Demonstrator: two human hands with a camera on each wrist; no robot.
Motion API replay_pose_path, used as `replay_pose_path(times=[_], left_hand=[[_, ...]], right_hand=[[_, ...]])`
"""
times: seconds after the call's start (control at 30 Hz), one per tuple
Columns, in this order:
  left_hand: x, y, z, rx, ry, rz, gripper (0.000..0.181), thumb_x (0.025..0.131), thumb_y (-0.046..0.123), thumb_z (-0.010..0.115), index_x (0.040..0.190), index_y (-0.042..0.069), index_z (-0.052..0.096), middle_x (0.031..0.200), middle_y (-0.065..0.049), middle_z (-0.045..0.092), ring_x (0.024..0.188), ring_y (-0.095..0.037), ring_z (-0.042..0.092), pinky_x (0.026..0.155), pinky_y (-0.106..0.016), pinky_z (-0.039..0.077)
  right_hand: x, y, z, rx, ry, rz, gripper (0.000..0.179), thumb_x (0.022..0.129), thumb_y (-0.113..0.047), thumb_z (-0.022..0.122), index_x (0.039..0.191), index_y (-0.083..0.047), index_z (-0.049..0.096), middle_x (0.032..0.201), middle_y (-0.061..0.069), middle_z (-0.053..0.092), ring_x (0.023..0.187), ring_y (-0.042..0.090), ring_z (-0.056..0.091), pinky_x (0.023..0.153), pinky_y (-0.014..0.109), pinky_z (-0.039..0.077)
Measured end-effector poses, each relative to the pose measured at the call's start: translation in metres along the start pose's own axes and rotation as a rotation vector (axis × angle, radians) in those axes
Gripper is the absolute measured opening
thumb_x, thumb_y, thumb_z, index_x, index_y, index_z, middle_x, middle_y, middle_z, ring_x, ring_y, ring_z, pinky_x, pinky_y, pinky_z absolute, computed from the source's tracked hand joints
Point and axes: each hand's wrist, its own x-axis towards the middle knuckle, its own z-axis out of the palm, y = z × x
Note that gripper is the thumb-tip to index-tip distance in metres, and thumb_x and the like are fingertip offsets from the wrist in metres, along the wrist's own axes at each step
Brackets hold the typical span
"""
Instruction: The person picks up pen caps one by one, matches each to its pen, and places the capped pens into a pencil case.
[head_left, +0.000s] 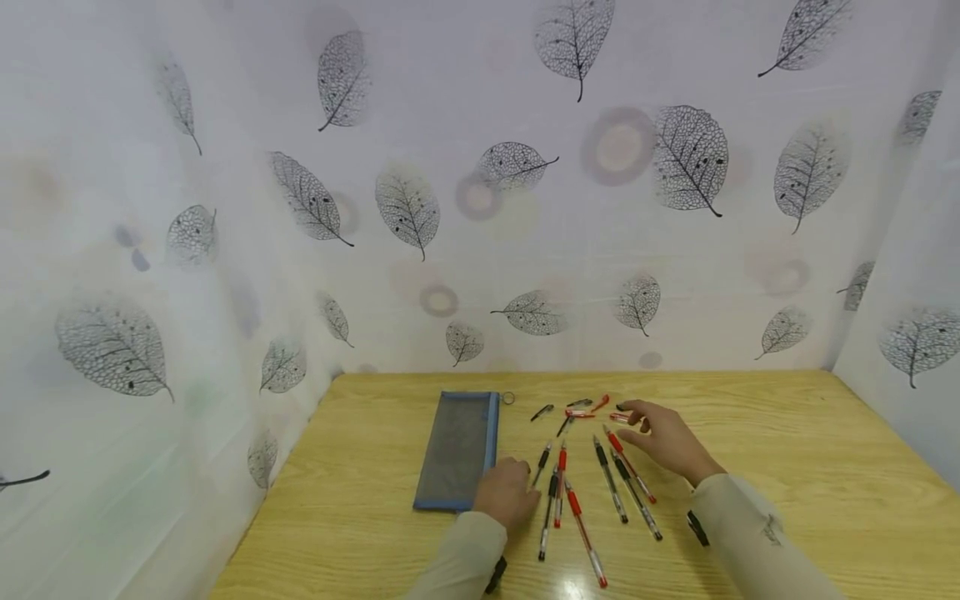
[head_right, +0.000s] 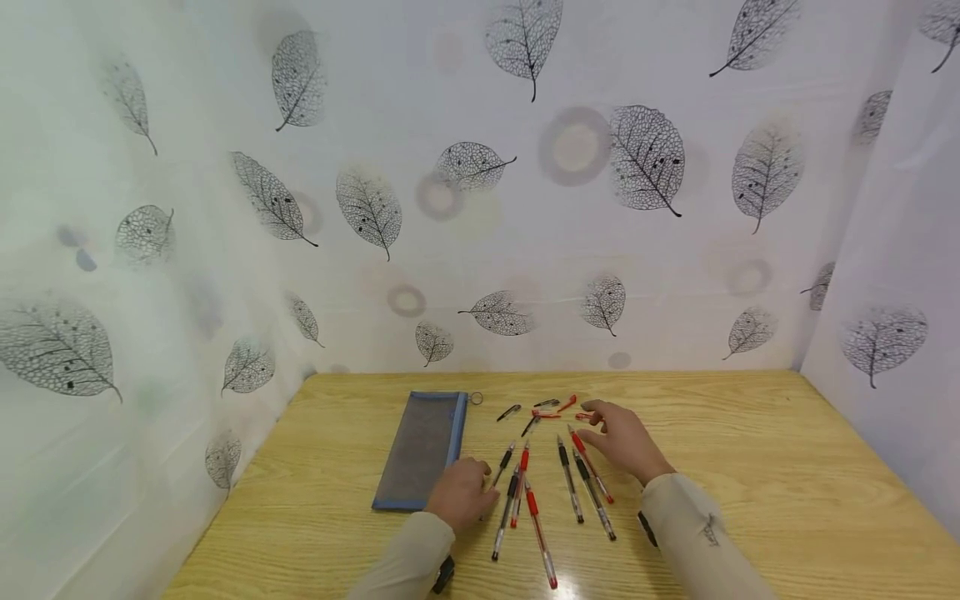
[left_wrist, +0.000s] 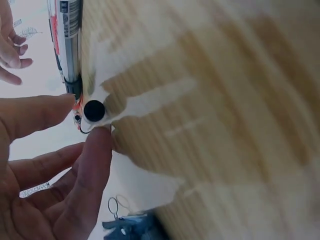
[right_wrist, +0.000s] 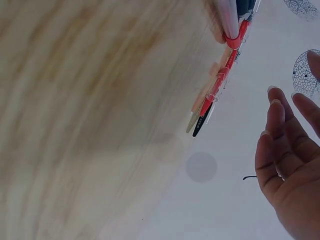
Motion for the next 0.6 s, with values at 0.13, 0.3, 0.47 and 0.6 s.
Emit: replay_pose_path(times=[0.13, 0.3, 0.47, 0.6], left_hand=[[0.0, 0.003, 0.003, 0.003, 0.018, -0.018, 0.016, 0.081, 0.018, 0.075, 0.084, 0.005, 0.067, 0.074, -0.004, 0.057, 0.063, -0.018, 0.056, 0.053, -0.031, 0.051], [0.003, 0.004, 0.008, -0.016, 0.024, -0.028, 0.011, 0.082, 0.013, 0.074, 0.077, 0.007, 0.066, 0.069, -0.003, 0.06, 0.059, -0.019, 0.058, 0.05, -0.032, 0.051], [0.006, 0.004, 0.01, -0.048, 0.031, -0.028, 0.003, 0.08, 0.006, 0.072, 0.081, 0.005, 0.069, 0.069, -0.006, 0.066, 0.057, -0.02, 0.062, 0.049, -0.033, 0.053], [0.006, 0.003, 0.011, -0.085, 0.015, -0.043, 0.003, 0.078, 0.003, 0.068, 0.08, 0.005, 0.069, 0.067, -0.005, 0.065, 0.054, -0.019, 0.059, 0.046, -0.033, 0.05]], right_hand=[[0.007, 0.0, 0.003, 0.017, -0.001, 0.009, 0.044, 0.092, -0.019, 0.066, 0.128, 0.005, 0.056, 0.101, 0.012, 0.064, 0.078, 0.016, 0.054, 0.061, 0.032, 0.046], [0.014, 0.0, 0.007, 0.023, -0.013, 0.023, 0.045, 0.092, -0.02, 0.066, 0.127, 0.006, 0.055, 0.099, 0.011, 0.064, 0.076, 0.016, 0.055, 0.063, 0.032, 0.048], [0.021, 0.001, 0.011, 0.023, -0.016, 0.034, 0.045, 0.093, -0.02, 0.065, 0.128, 0.005, 0.055, 0.099, 0.011, 0.064, 0.078, 0.017, 0.057, 0.063, 0.033, 0.049], [0.025, 0.001, 0.013, 0.046, -0.024, 0.031, 0.044, 0.093, -0.018, 0.065, 0.129, 0.004, 0.054, 0.096, 0.01, 0.064, 0.075, 0.018, 0.059, 0.059, 0.031, 0.049]])
